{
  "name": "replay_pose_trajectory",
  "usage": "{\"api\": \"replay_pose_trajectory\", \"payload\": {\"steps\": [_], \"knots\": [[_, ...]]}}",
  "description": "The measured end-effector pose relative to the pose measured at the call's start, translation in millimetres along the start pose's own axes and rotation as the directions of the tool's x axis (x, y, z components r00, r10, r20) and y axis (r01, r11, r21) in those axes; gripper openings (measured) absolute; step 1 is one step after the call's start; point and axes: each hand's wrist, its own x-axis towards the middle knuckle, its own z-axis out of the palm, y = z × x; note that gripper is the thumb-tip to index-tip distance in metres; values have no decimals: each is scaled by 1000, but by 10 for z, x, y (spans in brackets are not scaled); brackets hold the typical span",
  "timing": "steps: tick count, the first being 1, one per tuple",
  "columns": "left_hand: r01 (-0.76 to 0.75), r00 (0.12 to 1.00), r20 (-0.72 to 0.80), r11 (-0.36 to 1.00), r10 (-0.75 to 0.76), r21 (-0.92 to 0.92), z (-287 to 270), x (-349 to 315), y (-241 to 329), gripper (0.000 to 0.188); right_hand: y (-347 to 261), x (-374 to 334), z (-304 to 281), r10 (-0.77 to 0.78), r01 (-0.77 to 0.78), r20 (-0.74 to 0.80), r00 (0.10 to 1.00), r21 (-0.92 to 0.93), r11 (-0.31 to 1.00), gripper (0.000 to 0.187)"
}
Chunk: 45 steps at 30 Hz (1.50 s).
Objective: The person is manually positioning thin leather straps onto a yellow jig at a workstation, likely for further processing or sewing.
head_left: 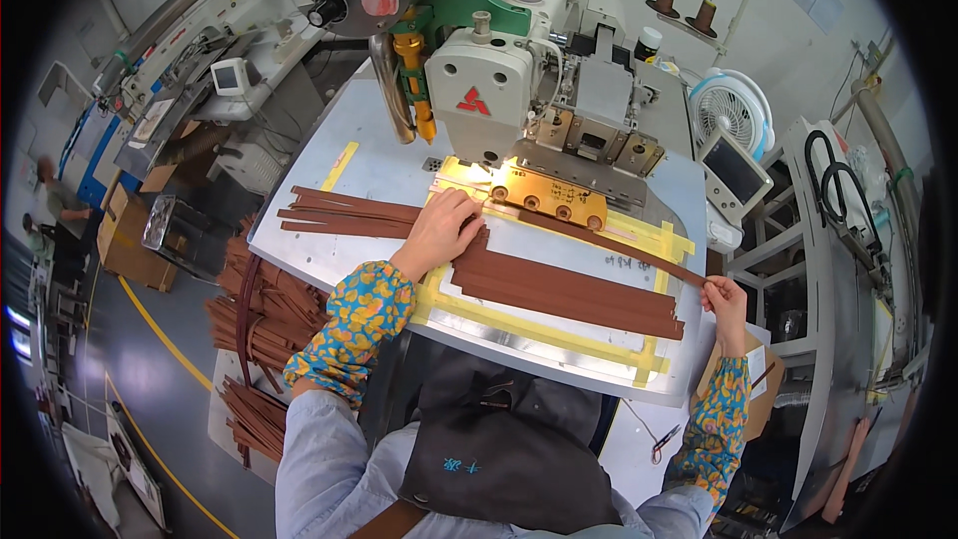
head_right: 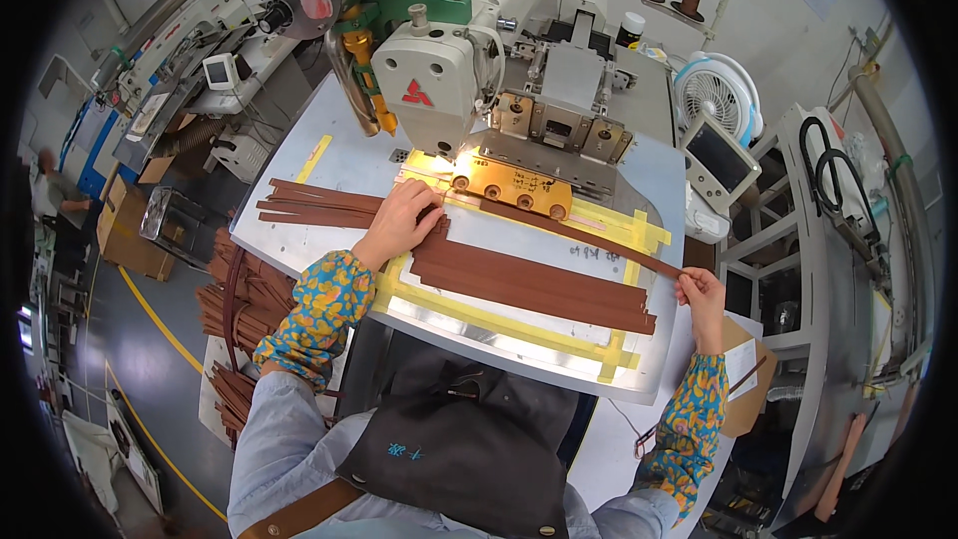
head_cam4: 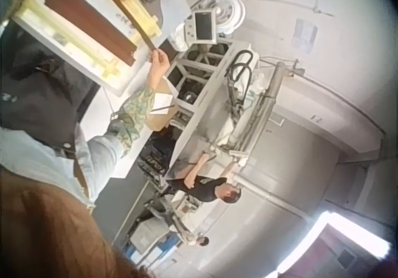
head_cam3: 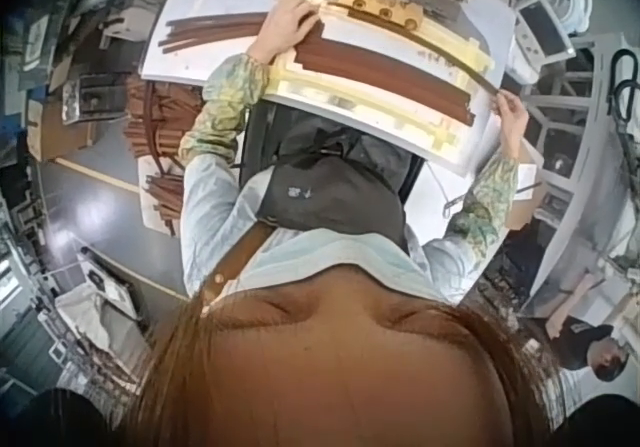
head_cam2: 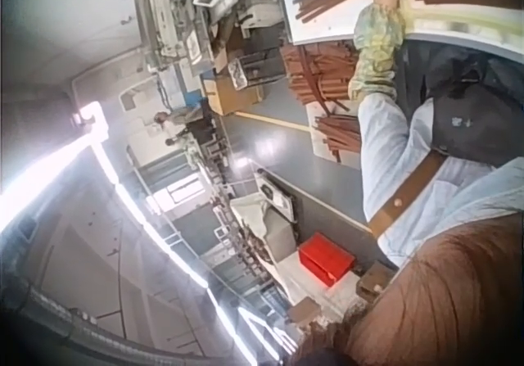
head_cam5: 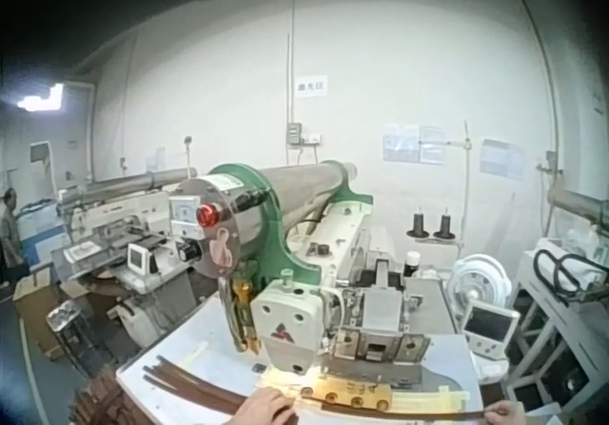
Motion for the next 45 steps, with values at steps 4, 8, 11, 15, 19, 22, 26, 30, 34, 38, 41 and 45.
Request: {"api": "replay_pose_trajectory", "payload": {"steps": [4,8,11,15,19,22,26,30,34,38,41,45], "knots": [[-21,1000,-4,1000,21,11,60,27,13,9,-193,27,171,11,-8,71,997,-42,999,17],[-27,998,-59,1000,28,13,75,8,-44,10,-227,118,397,-2,-6,154,988,50,999,21],[-11,998,-54,1000,11,14,-5,-8,-53,9,-294,117,432,38,-64,188,982,134,989,22],[9,1000,-21,1000,-9,16,-13,-1,-59,9,-243,38,354,61,-124,210,976,303,945,21],[-41,996,-75,999,41,-9,66,22,-52,8,7,4,82,35,-34,4,999,320,947,18],[-33,996,-83,999,32,-6,106,25,-36,7,62,-1,-7,6,32,-170,985,224,974,15],[-27,997,-78,1000,29,15,43,-12,-35,8,11,68,221,-46,76,-156,987,194,978,13],[13,998,-62,1000,-12,27,49,-23,-4,12,-45,160,509,-177,189,-76,981,183,965,12],[-10,1000,3,991,9,136,17,19,36,32,-97,209,636,-205,207,-31,978,184,961,11],[9,996,87,979,-28,204,24,-13,15,37,-140,187,637,-204,206,-28,979,161,965,9],[13,993,116,980,-37,199,20,-7,6,38,-144,202,611,-189,187,-4,982,171,967,9],[20,987,153,971,-57,236,-14,34,71,40,-144,305,632,-127,124,6,992,178,976,10]]}}
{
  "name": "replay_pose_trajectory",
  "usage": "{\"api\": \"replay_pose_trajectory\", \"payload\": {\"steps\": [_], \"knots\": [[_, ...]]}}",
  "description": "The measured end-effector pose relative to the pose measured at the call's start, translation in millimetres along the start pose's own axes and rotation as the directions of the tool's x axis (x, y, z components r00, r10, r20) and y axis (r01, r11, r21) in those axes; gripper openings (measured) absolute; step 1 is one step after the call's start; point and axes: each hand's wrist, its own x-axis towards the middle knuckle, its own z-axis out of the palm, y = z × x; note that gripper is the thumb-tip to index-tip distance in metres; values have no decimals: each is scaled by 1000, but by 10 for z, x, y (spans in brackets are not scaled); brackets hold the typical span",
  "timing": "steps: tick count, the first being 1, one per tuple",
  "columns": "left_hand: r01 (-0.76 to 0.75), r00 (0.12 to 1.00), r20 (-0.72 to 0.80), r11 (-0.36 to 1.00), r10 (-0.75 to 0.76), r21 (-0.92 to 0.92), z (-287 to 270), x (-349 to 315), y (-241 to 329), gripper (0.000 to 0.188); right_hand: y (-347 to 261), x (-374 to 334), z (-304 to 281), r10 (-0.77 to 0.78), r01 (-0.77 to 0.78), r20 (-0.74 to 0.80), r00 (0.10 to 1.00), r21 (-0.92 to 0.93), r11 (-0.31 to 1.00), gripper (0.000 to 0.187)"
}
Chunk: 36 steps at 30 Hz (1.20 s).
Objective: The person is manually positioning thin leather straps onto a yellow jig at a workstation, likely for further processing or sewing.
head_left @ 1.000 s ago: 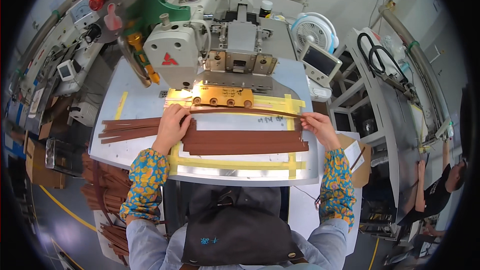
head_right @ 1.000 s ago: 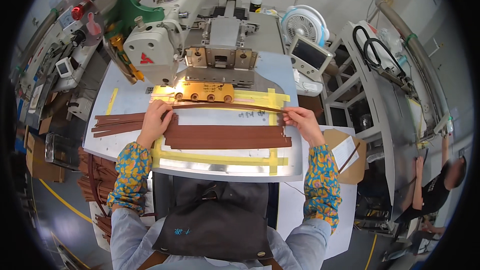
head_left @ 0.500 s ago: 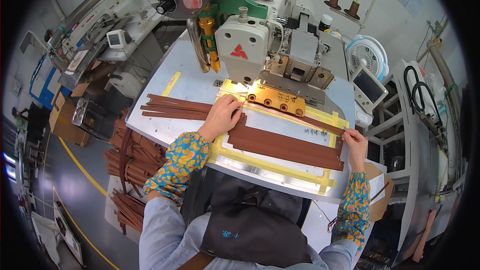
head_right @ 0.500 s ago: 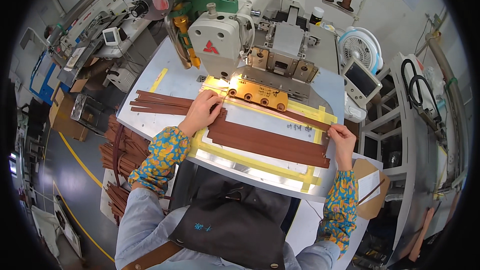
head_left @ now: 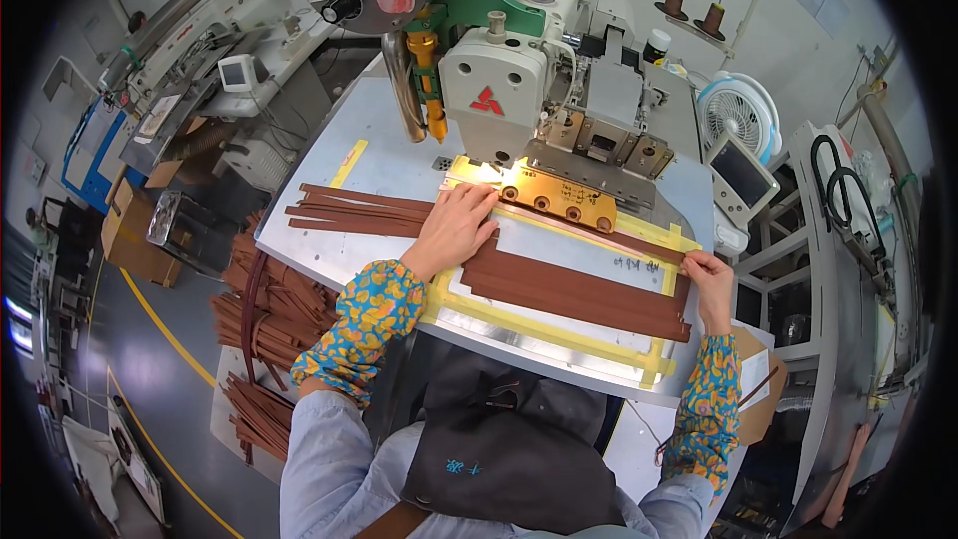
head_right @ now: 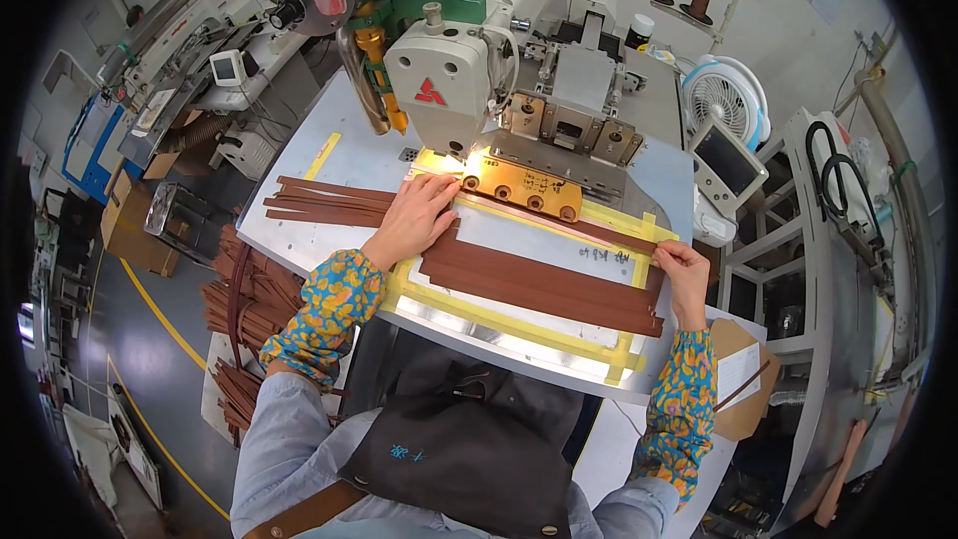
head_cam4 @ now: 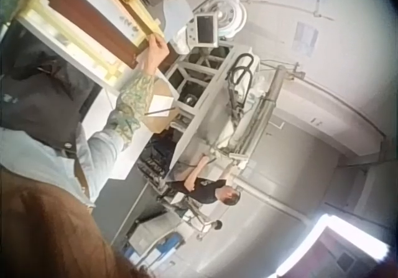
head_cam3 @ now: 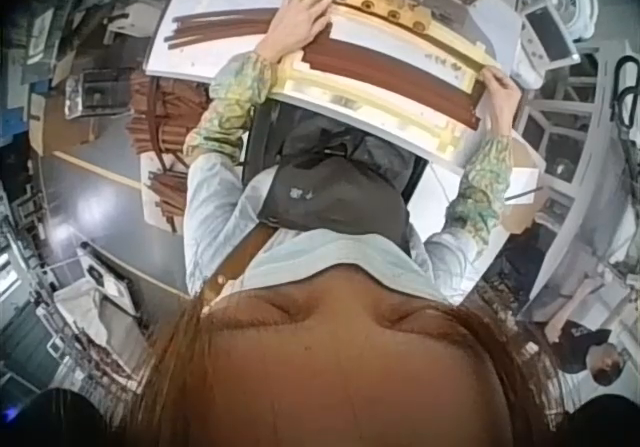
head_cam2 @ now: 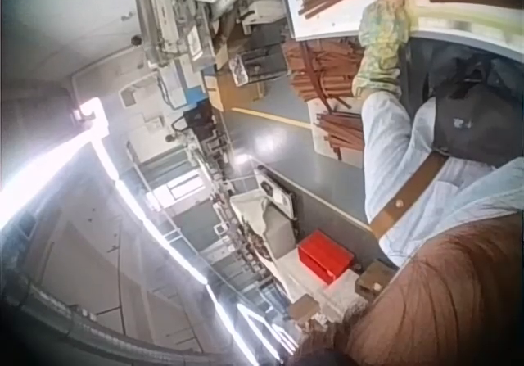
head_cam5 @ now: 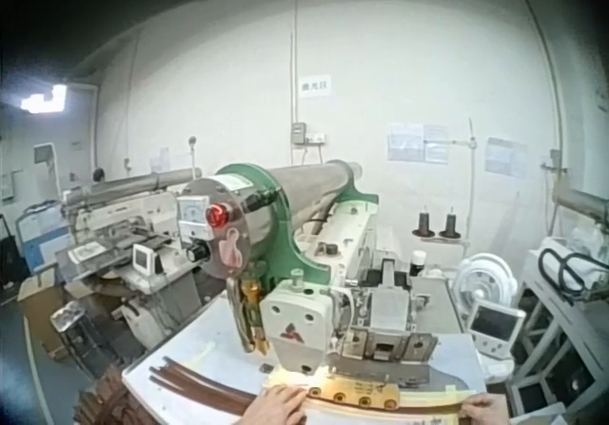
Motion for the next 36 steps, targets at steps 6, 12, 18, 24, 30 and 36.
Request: {"api": "replay_pose_trajectory", "payload": {"steps": [6,12,18,24,30,36], "knots": [[-26,1000,6,999,25,28,21,-17,-41,41,1,119,-12,23,-23,13,1000,-10,1000,12],[0,1000,-31,999,1,45,14,-32,-8,39,32,78,39,54,-54,-10,998,-30,998,12],[59,998,-16,998,-59,11,25,4,31,39,58,39,68,-333,340,102,937,-471,814,12],[-34,993,-108,998,40,55,60,-22,-68,37,-136,-34,520,-496,636,417,762,-626,451,21],[-33,994,-102,997,40,67,81,4,-46,34,-181,-96,486,-486,634,444,752,-690,350,24],[-65,990,-122,998,64,-5,7,-97,-60,31,-69,-70,409,-504,595,338,794,-600,535,22]]}}
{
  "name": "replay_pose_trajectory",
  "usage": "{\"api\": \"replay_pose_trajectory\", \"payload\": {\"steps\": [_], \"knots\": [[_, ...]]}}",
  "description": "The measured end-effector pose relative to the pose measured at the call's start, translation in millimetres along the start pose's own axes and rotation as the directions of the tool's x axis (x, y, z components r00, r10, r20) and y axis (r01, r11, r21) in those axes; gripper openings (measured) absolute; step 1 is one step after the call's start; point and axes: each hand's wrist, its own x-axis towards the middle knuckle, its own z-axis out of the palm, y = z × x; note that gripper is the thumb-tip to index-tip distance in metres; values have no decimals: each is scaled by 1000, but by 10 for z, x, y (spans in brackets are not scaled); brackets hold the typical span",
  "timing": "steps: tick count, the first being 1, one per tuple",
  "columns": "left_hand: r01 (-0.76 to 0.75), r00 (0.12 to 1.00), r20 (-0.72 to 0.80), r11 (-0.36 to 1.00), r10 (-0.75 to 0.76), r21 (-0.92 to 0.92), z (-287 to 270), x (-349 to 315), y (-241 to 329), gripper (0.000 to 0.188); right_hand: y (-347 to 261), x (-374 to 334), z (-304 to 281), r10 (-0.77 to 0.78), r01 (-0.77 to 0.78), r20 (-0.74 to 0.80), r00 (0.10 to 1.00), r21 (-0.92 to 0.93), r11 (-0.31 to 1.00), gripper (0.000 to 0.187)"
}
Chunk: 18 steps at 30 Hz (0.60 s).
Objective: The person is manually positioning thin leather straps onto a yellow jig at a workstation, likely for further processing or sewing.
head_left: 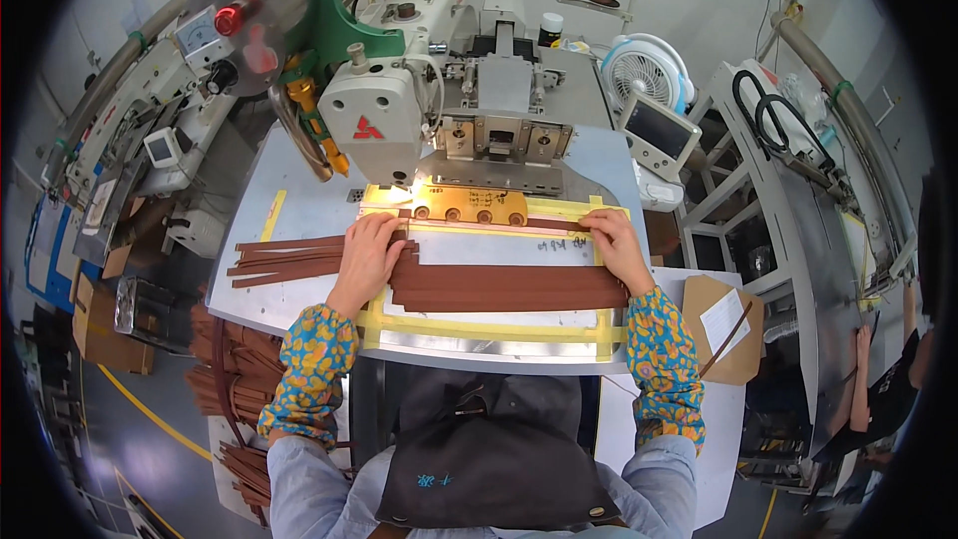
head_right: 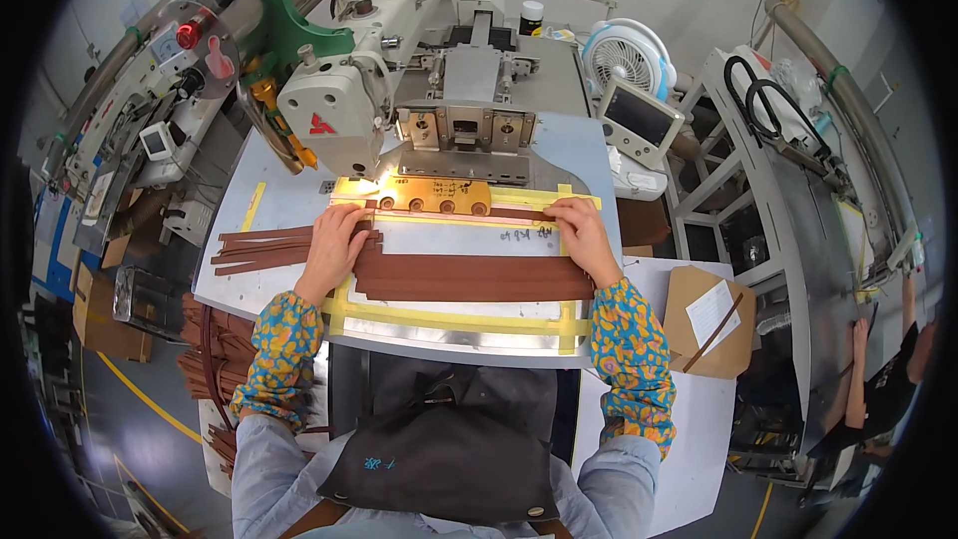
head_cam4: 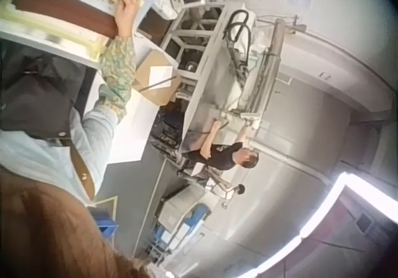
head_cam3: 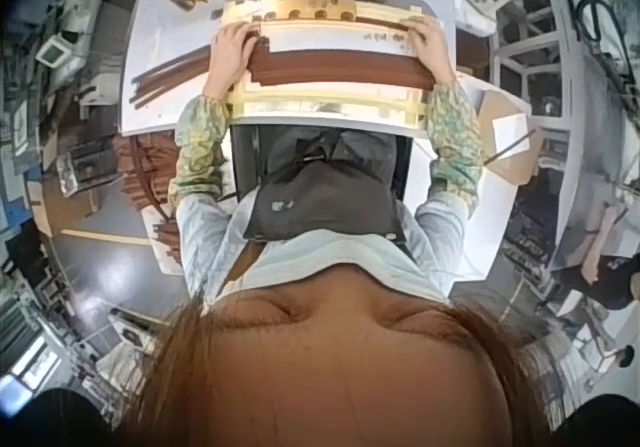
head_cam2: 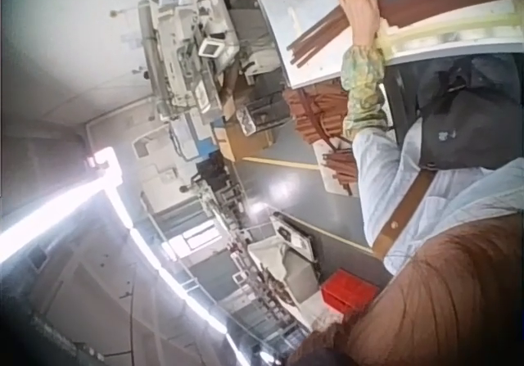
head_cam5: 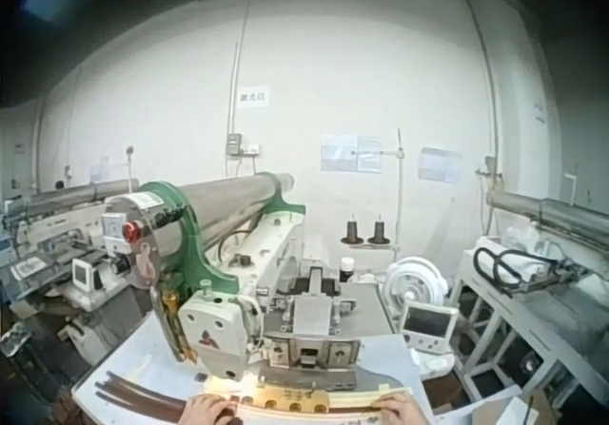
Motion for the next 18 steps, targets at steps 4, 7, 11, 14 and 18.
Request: {"api": "replay_pose_trajectory", "payload": {"steps": [4,7,11,14,18], "knots": [[110,994,6,993,-110,39,-35,-227,-111,25,180,-35,-4,190,-159,-209,959,157,975,18],[132,991,-43,985,-128,115,-33,-255,-146,22,329,-115,25,295,-254,-307,905,168,953,22],[247,963,-104,969,-248,-19,-27,-307,-362,20,147,-74,37,238,-228,-299,924,69,971,23],[245,960,-131,969,-246,-27,-35,-339,-638,19,103,-62,92,206,-204,-276,939,37,978,24],[257,954,-141,963,-266,-77,-101,-348,-892,17,89,-61,107,176,-182,-280,944,3,983,23]]}}
